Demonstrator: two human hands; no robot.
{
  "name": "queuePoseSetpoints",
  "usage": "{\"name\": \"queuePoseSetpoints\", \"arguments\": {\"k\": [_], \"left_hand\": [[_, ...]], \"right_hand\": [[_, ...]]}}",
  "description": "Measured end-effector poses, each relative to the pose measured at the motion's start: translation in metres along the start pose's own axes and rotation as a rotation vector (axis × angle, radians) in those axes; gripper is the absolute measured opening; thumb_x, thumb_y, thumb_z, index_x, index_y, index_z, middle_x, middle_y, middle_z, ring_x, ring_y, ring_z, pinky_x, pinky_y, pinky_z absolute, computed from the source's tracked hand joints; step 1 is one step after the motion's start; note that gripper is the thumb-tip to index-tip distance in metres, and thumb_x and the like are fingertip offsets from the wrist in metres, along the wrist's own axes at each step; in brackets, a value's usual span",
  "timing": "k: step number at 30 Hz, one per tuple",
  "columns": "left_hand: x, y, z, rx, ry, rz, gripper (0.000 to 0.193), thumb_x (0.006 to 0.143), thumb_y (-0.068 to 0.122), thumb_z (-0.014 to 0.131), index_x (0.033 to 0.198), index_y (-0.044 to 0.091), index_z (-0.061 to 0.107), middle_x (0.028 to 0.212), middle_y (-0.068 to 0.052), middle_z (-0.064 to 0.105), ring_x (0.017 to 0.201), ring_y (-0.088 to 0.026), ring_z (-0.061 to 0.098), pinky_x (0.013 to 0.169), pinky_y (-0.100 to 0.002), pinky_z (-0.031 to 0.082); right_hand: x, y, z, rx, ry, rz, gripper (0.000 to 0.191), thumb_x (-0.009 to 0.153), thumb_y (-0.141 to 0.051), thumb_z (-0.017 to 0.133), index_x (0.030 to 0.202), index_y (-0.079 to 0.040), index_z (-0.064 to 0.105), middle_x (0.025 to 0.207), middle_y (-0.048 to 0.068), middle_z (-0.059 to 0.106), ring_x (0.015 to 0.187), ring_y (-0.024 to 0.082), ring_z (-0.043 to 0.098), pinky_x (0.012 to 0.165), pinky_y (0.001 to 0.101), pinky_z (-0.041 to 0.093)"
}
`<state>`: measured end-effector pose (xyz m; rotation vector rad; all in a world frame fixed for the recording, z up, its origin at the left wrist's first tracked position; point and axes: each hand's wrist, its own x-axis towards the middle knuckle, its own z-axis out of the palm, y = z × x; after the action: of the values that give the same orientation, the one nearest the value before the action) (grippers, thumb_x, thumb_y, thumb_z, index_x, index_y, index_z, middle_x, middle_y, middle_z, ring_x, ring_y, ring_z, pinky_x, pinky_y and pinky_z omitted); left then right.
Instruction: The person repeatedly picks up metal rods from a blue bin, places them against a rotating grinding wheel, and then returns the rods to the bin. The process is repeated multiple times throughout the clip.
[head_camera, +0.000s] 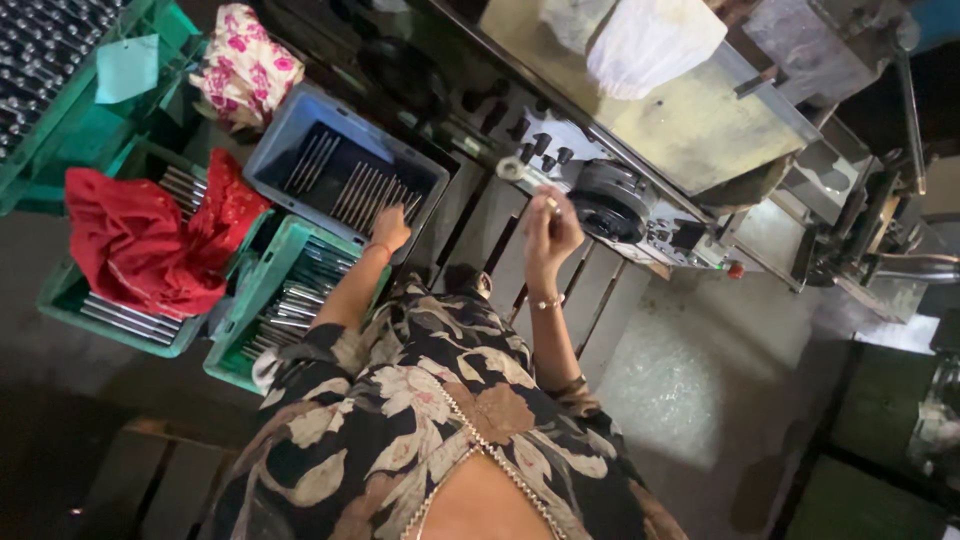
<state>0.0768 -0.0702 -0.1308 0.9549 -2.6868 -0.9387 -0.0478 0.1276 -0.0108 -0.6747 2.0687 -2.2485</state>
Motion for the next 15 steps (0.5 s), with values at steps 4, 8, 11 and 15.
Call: {"name": "queuePoseSetpoints", "arguments": {"k": [4, 8, 11, 15], "left_hand": [[-0.026, -0.020, -0.004, -0.224, 0.098, 0.139, 0.027, 0.087, 0.015, 0.069, 0.111, 0.003, 0.067, 0.091, -0.021, 0.071, 0.089, -0.042, 0.068, 0.080, -0.051, 0.053], [-0.086, -0.059, -0.042, -0.127, 0.046, -0.144, 0.037, 0.110, 0.037, 0.050, 0.096, 0.005, 0.064, 0.094, -0.023, 0.069, 0.091, -0.048, 0.063, 0.076, -0.057, 0.048], [-0.124, -0.081, -0.061, 0.173, -0.213, -0.270, 0.033, 0.104, 0.032, 0.050, 0.116, 0.004, 0.062, 0.120, -0.026, 0.064, 0.109, -0.048, 0.062, 0.090, -0.056, 0.051], [-0.136, -0.088, -0.053, 0.305, -0.598, -0.320, 0.035, 0.091, 0.014, 0.054, 0.125, 0.012, 0.061, 0.136, -0.021, 0.056, 0.121, -0.045, 0.058, 0.099, -0.054, 0.050]], "right_hand": [[-0.028, 0.009, -0.021, -0.095, -0.051, 0.093, 0.019, 0.102, -0.009, 0.069, 0.118, 0.001, 0.070, 0.076, -0.005, 0.059, 0.060, 0.002, 0.050, 0.052, 0.0203, 0.039], [-0.048, 0.018, -0.042, -0.160, 0.015, 0.177, 0.018, 0.101, -0.011, 0.070, 0.114, 0.000, 0.072, 0.068, -0.007, 0.053, 0.056, 0.001, 0.046, 0.049, 0.0192, 0.034], [-0.058, 0.027, -0.050, -0.121, 0.076, 0.257, 0.018, 0.100, -0.013, 0.071, 0.113, 0.000, 0.072, 0.068, -0.008, 0.052, 0.055, 0.001, 0.044, 0.048, 0.0192, 0.032], [-0.066, 0.037, -0.051, -0.140, 0.091, 0.293, 0.020, 0.099, -0.015, 0.071, 0.113, -0.002, 0.073, 0.068, -0.009, 0.052, 0.055, 0.000, 0.044, 0.048, 0.0191, 0.032]]}}
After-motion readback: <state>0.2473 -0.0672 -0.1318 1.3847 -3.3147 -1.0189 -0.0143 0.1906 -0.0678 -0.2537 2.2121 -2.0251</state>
